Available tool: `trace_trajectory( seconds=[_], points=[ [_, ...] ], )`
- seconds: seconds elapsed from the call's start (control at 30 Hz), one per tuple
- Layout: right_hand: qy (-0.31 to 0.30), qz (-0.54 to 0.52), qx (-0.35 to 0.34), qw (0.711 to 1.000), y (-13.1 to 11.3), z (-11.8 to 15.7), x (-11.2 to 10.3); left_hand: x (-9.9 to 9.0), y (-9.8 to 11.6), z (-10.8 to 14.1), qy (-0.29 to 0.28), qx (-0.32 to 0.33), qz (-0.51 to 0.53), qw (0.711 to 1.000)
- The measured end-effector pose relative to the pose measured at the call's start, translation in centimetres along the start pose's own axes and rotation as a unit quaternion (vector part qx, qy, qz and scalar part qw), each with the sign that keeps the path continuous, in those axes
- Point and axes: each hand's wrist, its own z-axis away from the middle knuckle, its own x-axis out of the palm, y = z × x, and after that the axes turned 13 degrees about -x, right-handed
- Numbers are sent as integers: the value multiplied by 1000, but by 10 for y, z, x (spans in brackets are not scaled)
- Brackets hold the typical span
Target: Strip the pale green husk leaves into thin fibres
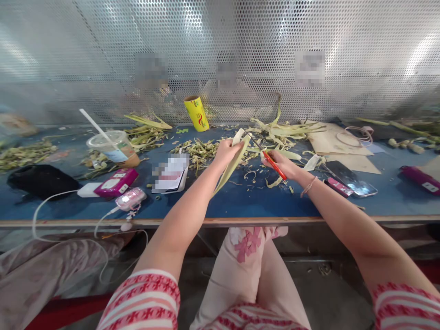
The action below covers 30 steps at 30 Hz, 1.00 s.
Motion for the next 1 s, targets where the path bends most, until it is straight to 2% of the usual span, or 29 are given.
trace_trajectory(
  seconds=[0.2, 0.33, 0.57, 0.77, 1.0],
  points=[
    [-32, -32, 47, 998, -5, -1, -9, -5, 4, 4, -40, -21, -8, 999],
    [-31, -34, 36, 998, -7, -1, -11, -6, -5, -5, -107, -44, 36, 993],
    [-27, -7, 20, 999, -11, 1, -15, -9, -9, -12, -169, -89, 111, 975],
    [-8, -3, 21, 1000, -4, 0, -15, -13, -1, -4, -179, -106, 124, 970],
    [0, -11, 23, 1000, 5, -5, -14, -11, -3, -10, -188, -120, 152, 963]
  ],
)
